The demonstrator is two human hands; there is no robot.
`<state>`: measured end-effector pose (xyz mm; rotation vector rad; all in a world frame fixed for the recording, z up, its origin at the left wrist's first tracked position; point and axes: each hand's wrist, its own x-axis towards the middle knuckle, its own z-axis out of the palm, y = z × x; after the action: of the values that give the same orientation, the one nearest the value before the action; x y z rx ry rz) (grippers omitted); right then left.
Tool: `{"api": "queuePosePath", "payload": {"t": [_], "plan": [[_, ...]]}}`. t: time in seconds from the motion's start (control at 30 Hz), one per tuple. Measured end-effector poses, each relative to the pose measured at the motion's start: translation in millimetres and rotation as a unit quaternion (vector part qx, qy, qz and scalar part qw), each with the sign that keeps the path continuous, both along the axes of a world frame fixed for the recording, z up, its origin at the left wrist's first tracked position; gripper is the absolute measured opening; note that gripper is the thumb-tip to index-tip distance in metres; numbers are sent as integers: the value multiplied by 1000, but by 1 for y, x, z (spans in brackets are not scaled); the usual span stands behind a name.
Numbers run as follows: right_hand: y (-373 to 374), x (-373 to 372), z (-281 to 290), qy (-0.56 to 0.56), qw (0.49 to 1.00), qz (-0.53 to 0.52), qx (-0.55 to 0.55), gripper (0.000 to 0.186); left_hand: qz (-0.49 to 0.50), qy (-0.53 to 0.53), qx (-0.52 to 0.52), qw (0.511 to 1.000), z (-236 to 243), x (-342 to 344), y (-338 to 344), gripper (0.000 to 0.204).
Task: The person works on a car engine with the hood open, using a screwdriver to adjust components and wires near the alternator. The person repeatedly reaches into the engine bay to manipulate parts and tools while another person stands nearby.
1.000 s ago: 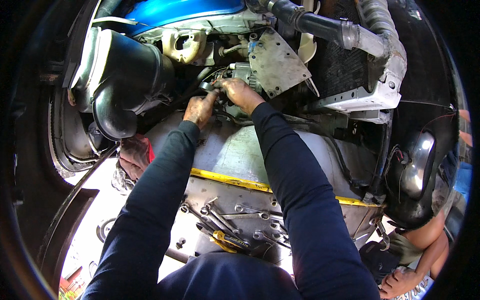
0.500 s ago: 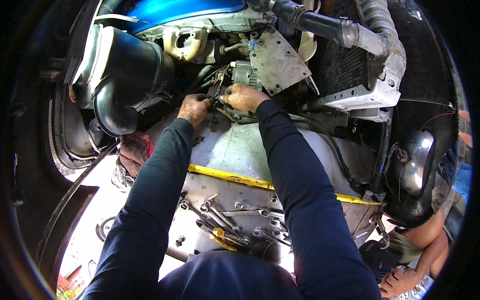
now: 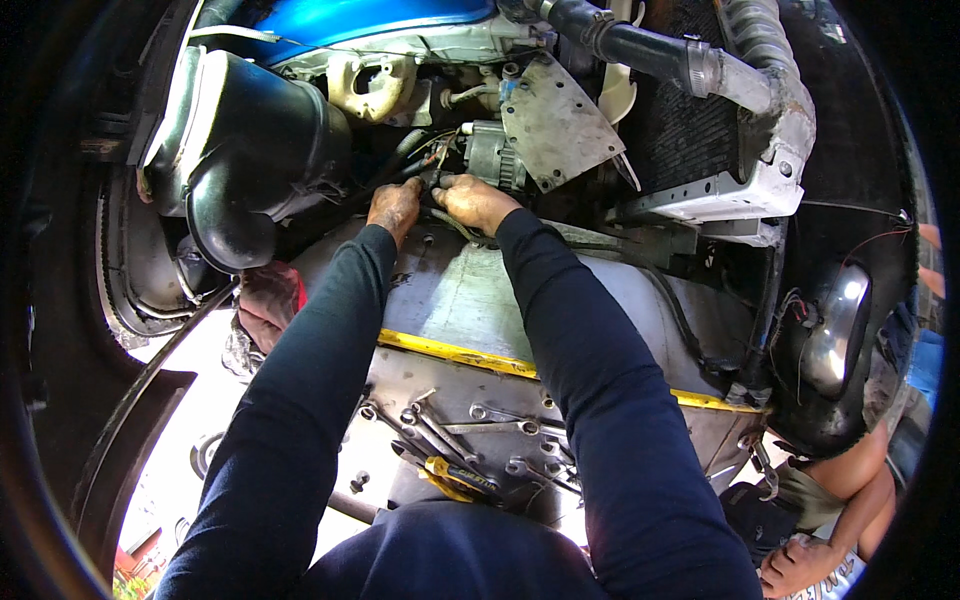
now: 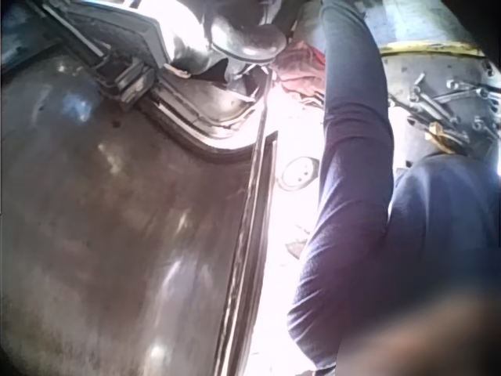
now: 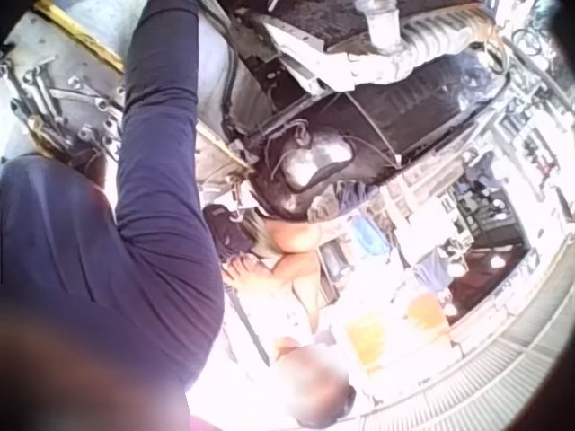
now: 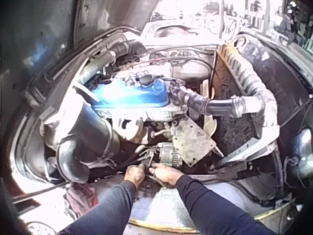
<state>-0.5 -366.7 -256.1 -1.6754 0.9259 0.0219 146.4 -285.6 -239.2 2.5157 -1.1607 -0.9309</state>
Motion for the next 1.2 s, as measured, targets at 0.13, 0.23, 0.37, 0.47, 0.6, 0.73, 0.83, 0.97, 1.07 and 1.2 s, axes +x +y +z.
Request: {"api": "queuePosePath", "payload": {"t": [0.13, 0.23, 0.37, 0.47, 0.6, 0.73, 0.83, 0.97, 1.07, 1.2], "plan": [[-6, -8, 24, 29, 995, 86, -41, 53, 90, 146, -24, 985, 15, 3, 11, 39], [-19, -16, 39, 61, 983, 156, -71, 54, 45, 180, -49, 981, 22, 5, 21, 39], [-32, -19, 36, -54, 984, 161, -48, 56, 16, 228, -59, 972, 14, 2, 23, 42], [-23, -6, 16, -144, 989, 25, -27, 49, -21, 162, -58, 985, 4, 6, 21, 46], [-15, 2, -5, 47, 999, 6, -21, 43, -91, 3, -23, 996, -4, 10, 10, 51], [-9, -6, 1, 7, 983, 161, -93, 57, 94, 124, -26, 987, -2, 4, 6, 47], [-14, -11, 22, 62, 993, 104, -14, 58, 72, 159, -38, 984, 12, 5, 16, 44], [-28, -20, 42, 61, 985, 156, -38, 61, 15, 157, -43, 987, 26, 1, 21, 42], [-29, -17, 32, -51, 996, 76, 4, 52, 2, 157, -5, 988, 26, -1, 20, 47], [-22, -1, 4, -99, 991, -2, -90, 45, 53, 123, -12, 991, 15, 2, 14, 59]]}}
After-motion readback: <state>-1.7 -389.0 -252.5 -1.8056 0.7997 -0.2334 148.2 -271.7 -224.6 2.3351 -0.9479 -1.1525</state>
